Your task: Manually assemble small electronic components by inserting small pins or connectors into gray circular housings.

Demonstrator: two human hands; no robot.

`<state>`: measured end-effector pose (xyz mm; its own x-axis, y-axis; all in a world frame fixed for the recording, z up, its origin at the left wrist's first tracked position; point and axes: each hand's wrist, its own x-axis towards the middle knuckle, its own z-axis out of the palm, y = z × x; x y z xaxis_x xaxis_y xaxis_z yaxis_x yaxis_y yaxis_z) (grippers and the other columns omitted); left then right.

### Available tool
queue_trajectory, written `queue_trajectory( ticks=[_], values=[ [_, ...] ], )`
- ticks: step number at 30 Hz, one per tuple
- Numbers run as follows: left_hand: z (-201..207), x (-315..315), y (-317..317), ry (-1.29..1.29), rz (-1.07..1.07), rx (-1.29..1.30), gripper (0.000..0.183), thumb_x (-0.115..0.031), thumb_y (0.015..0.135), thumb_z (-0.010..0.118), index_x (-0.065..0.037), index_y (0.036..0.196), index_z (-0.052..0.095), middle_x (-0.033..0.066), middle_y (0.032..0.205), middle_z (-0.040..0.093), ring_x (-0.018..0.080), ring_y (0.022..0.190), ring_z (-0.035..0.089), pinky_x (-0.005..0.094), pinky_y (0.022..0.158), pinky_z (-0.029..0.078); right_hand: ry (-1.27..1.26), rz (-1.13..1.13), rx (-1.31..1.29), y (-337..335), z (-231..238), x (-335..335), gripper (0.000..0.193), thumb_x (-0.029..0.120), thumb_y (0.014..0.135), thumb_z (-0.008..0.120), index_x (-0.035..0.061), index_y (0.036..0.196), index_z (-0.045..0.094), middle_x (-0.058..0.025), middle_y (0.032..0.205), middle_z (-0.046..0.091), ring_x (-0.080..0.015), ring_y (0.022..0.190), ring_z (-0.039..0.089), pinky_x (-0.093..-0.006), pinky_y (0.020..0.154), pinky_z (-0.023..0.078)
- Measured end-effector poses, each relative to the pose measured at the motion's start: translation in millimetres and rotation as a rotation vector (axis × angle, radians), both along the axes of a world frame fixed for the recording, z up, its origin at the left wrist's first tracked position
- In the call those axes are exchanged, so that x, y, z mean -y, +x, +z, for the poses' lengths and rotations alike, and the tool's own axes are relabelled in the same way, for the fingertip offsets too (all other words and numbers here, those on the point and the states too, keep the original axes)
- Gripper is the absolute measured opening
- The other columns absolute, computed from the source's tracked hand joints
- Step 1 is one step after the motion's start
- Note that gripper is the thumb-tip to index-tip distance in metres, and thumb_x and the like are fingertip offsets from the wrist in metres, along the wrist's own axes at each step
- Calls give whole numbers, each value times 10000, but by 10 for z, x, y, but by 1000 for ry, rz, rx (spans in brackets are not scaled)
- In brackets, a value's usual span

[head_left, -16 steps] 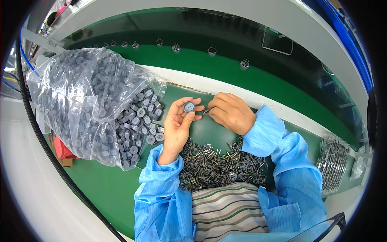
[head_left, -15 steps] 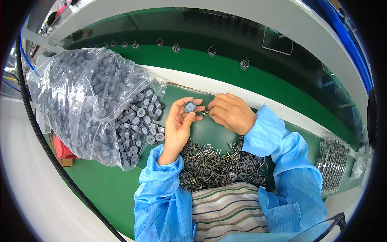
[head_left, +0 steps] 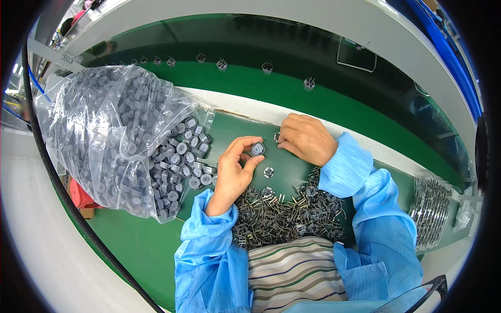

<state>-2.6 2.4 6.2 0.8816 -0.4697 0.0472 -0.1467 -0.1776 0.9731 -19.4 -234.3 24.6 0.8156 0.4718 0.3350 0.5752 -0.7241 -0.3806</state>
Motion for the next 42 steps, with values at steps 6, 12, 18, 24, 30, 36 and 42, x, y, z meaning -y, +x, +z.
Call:
queue_trajectory(
  ticks=[6,12,18,24,30,36,42],
  values=[
    [-35,58,-49,-71,40,-127,354,104,890,670,0,1228,652,107,1058,757,167,870,732,274,761,571,264,-98,-45,85,-179,-13,166,78,763,797,53,889,692,-82,881,631,-283,866,612,-386,733,502],
    [-67,18,-39,-19,-14,-100,350,129,912,610,17,1241,651,132,1024,761,199,943,760,287,790,588,772,-121,-599,-33,122,-174,126,41,803,799,37,888,706,-61,872,638,-228,843,601,-351,735,492],
    [8,70,-84,-29,-76,-116,338,128,928,571,27,1240,650,139,971,766,196,923,767,289,769,589,550,-92,-194,-86,-38,-274,159,97,799,790,41,838,646,-64,890,624,-265,902,611,-373,743,512],
    [79,48,-85,40,-109,-98,321,133,932,555,44,1229,639,139,939,764,204,889,769,299,745,590,413,-22,-1,-98,-20,-306,180,32,750,813,39,850,663,-86,865,625,-287,828,612,-367,670,505],
    [62,69,-115,-61,-57,-36,231,133,931,576,42,1144,581,141,886,751,194,853,759,297,706,580,756,-210,-497,-169,-73,-360,265,-22,868,739,16,1103,620,-54,926,639,-146,857,625,-285,681,509],
    [96,97,-64,-44,28,121,241,23,896,739,-2,1088,595,103,891,754,148,775,725,265,648,543,981,-84,-926,10,-39,-63,261,20,966,668,-11,1222,625,-54,983,693,-89,869,643,-259,753,533],
    [152,-95,83,236,165,464,375,-19,838,772,-18,1175,608,145,1079,699,273,1001,674,394,862,504,346,-282,75,270,-92,208,139,-5,891,679,-1,1026,645,-150,896,604,-320,810,646,-387,723,522]
  ],
)
